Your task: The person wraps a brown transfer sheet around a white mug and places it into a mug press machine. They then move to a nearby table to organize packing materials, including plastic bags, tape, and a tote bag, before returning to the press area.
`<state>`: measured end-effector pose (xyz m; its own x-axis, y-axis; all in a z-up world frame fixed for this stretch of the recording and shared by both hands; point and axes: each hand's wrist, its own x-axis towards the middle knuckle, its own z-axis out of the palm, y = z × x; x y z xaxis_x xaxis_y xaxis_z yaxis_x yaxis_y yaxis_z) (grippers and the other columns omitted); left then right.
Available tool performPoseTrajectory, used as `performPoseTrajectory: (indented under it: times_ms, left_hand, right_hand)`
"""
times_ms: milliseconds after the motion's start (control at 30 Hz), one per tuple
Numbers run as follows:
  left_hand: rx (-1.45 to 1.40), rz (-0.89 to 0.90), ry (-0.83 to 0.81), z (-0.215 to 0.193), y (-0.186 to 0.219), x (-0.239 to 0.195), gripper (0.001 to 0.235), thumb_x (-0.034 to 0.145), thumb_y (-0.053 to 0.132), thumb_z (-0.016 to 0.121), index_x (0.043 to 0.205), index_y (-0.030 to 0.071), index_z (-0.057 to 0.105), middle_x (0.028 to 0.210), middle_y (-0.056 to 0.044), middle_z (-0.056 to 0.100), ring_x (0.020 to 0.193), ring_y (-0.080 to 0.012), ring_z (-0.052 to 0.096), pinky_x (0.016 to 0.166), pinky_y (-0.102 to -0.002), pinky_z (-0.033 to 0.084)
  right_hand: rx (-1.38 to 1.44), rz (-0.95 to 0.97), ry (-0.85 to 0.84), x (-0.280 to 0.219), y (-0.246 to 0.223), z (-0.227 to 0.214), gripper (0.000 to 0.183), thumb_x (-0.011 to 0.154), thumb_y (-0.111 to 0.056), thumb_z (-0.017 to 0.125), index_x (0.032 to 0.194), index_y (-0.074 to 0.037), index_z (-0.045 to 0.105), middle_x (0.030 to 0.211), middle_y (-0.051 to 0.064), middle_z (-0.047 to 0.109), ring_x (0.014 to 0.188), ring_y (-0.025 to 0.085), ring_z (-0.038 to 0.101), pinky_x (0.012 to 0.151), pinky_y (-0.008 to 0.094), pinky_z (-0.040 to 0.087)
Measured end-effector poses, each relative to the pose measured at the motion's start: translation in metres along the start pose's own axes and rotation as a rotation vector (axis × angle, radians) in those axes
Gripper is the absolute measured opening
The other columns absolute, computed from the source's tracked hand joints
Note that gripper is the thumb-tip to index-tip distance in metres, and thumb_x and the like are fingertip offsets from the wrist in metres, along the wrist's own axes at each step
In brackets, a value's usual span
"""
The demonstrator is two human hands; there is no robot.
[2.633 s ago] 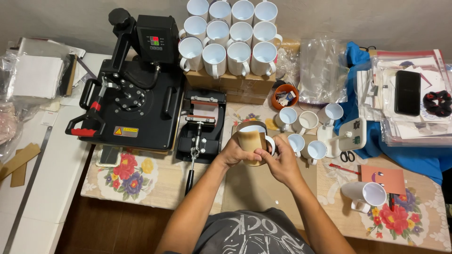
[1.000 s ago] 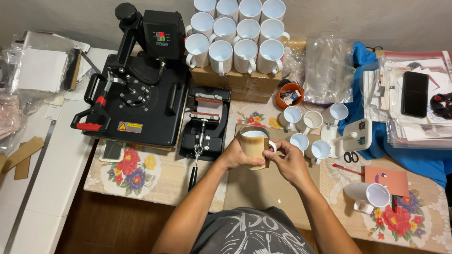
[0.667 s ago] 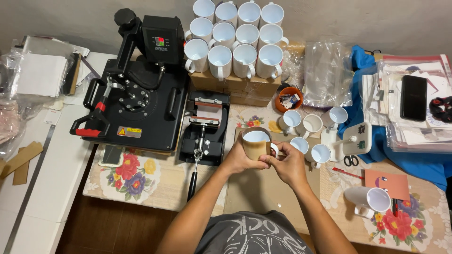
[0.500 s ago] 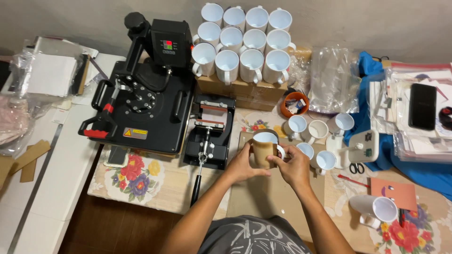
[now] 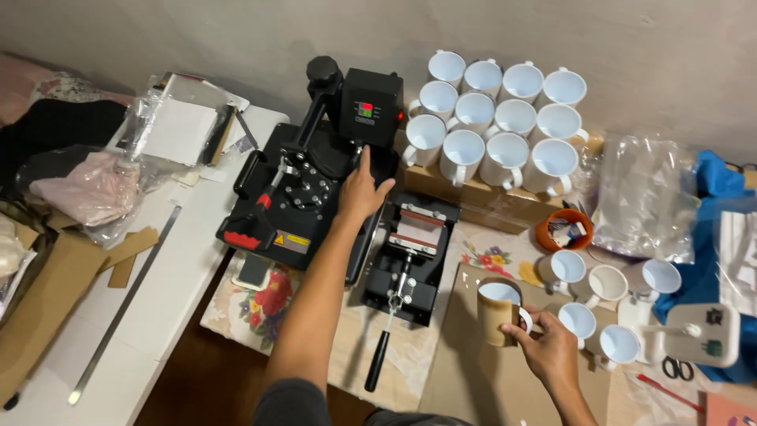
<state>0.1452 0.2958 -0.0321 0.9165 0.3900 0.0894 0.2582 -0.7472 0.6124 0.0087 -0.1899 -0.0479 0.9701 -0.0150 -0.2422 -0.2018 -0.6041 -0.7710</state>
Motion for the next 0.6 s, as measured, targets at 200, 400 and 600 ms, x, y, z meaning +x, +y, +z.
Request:
performPoseTrajectory:
  times_ms: [200,400,600]
  left_hand:
    - [0.196,-0.170,-0.249,-0.018,0.015,0.071,0.102,0.111,0.061,0.064,0.186,0.028,0.003,0.151,-0.026,0.067,0.136,-0.0455,0.067,0.108,-0.056,0.058]
    - [0.304,-0.149,-0.269,0.003,0.000,0.092,0.099,0.112,0.066,0.060,0.186,0.033,0.002,0.150,-0.026,0.066,0.134,-0.0451,0.067,0.109,-0.056,0.054]
    - [0.472,-0.053,-0.269,0.017,-0.016,0.100,0.106,0.113,0.065,0.062,0.186,0.030,-0.007,0.133,-0.024,0.074,0.120,-0.0439,0.072,0.101,-0.053,0.057]
  right_hand:
    - [-0.050,0.056,0.007,-0.007,-0.005,0.017,0.036,0.078,-0.027,0.103,0.078,-0.003,0.076,0.142,0.007,0.086,0.118,0.023,0.084,0.096,0.041,0.071]
    - [0.046,0.114,0.042,-0.015,0.002,0.031,0.037,0.078,-0.019,0.103,0.077,-0.001,0.072,0.140,0.007,0.087,0.099,0.022,0.083,0.093,0.039,0.072]
    - [0.031,0.208,0.058,-0.028,-0.016,0.040,0.036,0.077,-0.017,0.105,0.078,-0.001,0.073,0.141,0.004,0.087,0.094,0.026,0.085,0.089,0.039,0.071]
